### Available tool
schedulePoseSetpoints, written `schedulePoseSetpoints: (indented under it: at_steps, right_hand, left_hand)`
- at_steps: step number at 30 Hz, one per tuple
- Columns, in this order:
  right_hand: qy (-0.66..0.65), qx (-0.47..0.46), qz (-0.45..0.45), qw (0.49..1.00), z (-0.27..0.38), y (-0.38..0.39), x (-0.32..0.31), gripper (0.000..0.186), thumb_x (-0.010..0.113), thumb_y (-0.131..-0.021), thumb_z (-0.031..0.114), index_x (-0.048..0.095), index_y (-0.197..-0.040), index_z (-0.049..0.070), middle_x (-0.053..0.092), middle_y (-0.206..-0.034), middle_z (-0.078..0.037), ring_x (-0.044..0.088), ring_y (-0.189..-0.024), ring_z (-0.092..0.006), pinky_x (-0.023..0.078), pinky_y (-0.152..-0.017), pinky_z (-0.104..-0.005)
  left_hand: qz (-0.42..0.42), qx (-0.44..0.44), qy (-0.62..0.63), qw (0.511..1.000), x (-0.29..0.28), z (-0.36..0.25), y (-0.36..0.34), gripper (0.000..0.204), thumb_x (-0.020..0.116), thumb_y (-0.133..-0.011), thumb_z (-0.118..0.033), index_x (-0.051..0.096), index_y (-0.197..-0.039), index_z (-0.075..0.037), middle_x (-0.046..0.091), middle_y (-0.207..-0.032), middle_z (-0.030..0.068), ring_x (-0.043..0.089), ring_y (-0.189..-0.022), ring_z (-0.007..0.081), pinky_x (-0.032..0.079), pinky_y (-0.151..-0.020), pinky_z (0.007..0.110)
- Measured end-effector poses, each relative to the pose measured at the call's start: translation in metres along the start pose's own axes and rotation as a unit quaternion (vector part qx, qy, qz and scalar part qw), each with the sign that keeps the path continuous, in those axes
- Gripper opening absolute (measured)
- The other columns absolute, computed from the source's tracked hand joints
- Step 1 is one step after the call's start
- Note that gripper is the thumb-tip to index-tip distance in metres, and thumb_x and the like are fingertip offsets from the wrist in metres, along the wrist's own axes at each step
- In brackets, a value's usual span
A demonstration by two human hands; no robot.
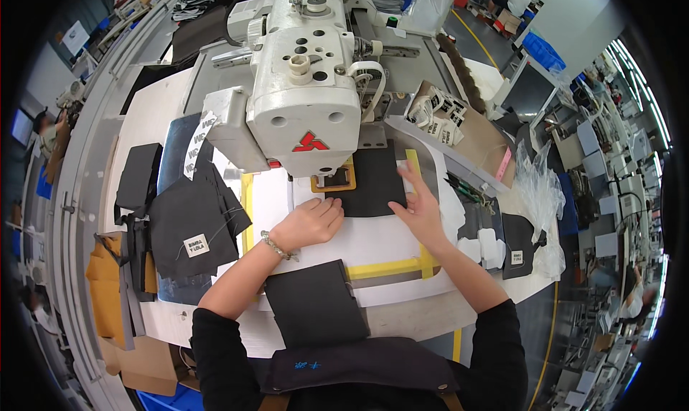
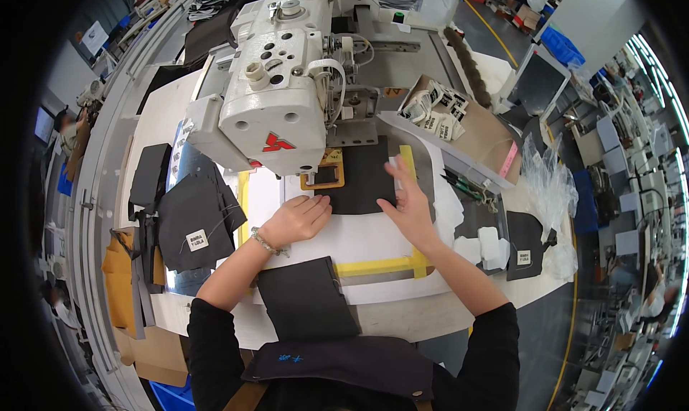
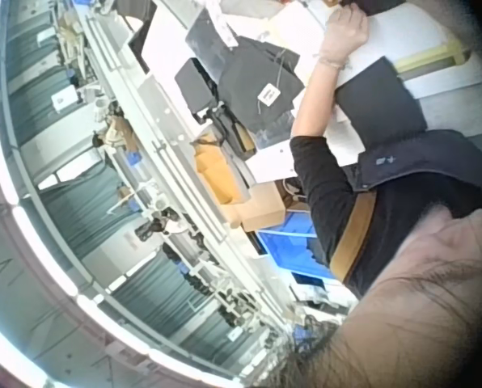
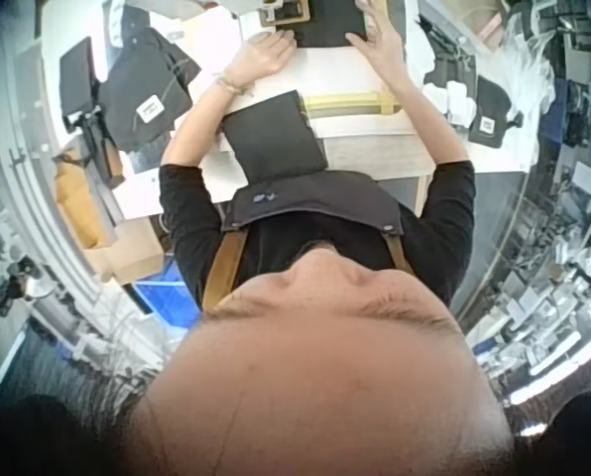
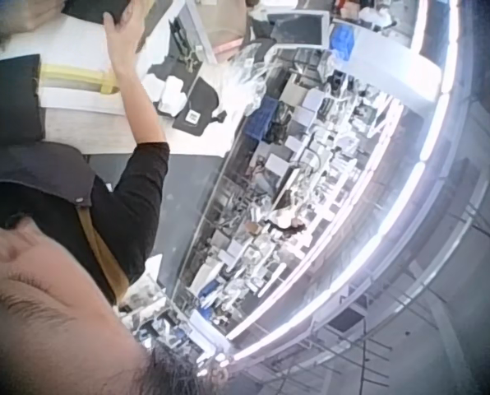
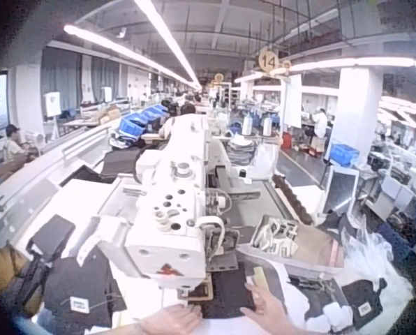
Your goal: The person uses an industrial sewing machine to attach white rectangular labels to black fabric pieces. They repeatedly pick up a fabric piece, place it under the machine's needle, sew the label onto it, and then move the finished piece to a stack on the left.
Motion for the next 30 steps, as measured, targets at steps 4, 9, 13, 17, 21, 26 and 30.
schedulePoseSetpoints:
  at_steps: [4, 9, 13, 17, 21, 26, 30]
  right_hand:
    - [0.139, -0.097, 0.101, 0.980, 0.011, -0.006, 0.028, 0.034, 0.068, -0.083, 0.001, 0.065, -0.117, 0.006, 0.057, -0.134, -0.012, 0.056, -0.121, -0.0252, 0.043, -0.107, -0.0376]
    - [0.279, -0.221, 0.112, 0.928, 0.018, -0.011, 0.051, 0.024, 0.067, -0.086, 0.012, 0.067, -0.110, 0.007, 0.060, -0.130, -0.009, 0.059, -0.113, -0.0327, 0.039, -0.110, -0.0425]
    - [0.287, -0.238, 0.129, 0.919, 0.022, -0.010, 0.057, 0.021, 0.067, -0.086, 0.012, 0.068, -0.107, 0.006, 0.060, -0.129, -0.009, 0.059, -0.111, -0.0322, 0.037, -0.112, -0.0448]
    - [0.275, -0.243, 0.121, 0.922, 0.022, -0.012, 0.057, 0.020, 0.066, -0.086, 0.011, 0.068, -0.105, 0.005, 0.060, -0.129, -0.011, 0.060, -0.109, -0.0310, 0.036, -0.112, -0.0458]
    - [0.273, -0.249, 0.123, 0.921, 0.023, -0.013, 0.058, 0.020, 0.066, -0.085, 0.009, 0.068, -0.105, 0.005, 0.060, -0.128, -0.012, 0.060, -0.108, -0.0307, 0.036, -0.112, -0.0458]
    - [0.269, -0.255, 0.123, 0.920, 0.023, -0.012, 0.058, 0.019, 0.066, -0.085, 0.008, 0.068, -0.104, 0.006, 0.061, -0.127, -0.012, 0.060, -0.107, -0.0306, 0.037, -0.111, -0.0460]
    - [0.278, -0.273, 0.123, 0.913, 0.024, -0.008, 0.059, 0.018, 0.067, -0.084, 0.008, 0.068, -0.102, 0.006, 0.061, -0.127, -0.012, 0.061, -0.107, -0.0305, 0.037, -0.111, -0.0458]
  left_hand:
    - [0.032, -0.066, -0.022, 0.997, -0.001, 0.022, 0.019, 0.022, 0.064, -0.074, -0.007, 0.066, -0.095, 0.000, 0.069, -0.101, 0.0128, 0.068, -0.090, 0.0223, 0.055, -0.078, 0.033]
    - [0.035, -0.172, -0.012, 0.984, -0.005, 0.047, 0.041, 0.026, 0.066, -0.076, -0.010, 0.066, -0.100, -0.001, 0.069, -0.106, 0.0125, 0.067, -0.097, 0.0249, 0.054, -0.083, 0.036]
    - [0.003, -0.275, 0.092, 0.957, -0.019, 0.062, 0.056, 0.031, 0.073, -0.075, -0.016, 0.066, -0.102, -0.003, 0.067, -0.111, 0.0111, 0.063, -0.104, 0.0267, 0.050, -0.090, 0.038]
    - [0.005, -0.320, 0.134, 0.938, -0.023, 0.070, 0.061, 0.032, 0.078, -0.072, -0.021, 0.066, -0.097, -0.004, 0.065, -0.112, 0.0103, 0.060, -0.104, 0.0260, 0.046, -0.091, 0.039]
    - [0.001, -0.320, 0.139, 0.937, -0.025, 0.069, 0.060, 0.025, 0.078, -0.073, -0.019, 0.067, -0.090, -0.006, 0.065, -0.110, 0.0086, 0.059, -0.100, 0.0245, 0.045, -0.089, 0.038]
    - [-0.004, -0.322, 0.145, 0.936, -0.025, 0.065, 0.064, 0.018, 0.077, -0.073, -0.017, 0.067, -0.084, -0.007, 0.065, -0.107, 0.0063, 0.060, -0.099, 0.0230, 0.044, -0.089, 0.038]
    - [-0.012, -0.313, 0.132, 0.940, -0.026, 0.062, 0.065, 0.015, 0.077, -0.073, -0.015, 0.067, -0.082, -0.007, 0.065, -0.103, 0.0046, 0.061, -0.098, 0.0215, 0.043, -0.089, 0.040]
Point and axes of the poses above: each hand's wrist, its own y-axis away from the middle knuckle, its own x-axis out of the palm, z = x × y, the point moved 10 cm from there along -y, towards the middle knuckle
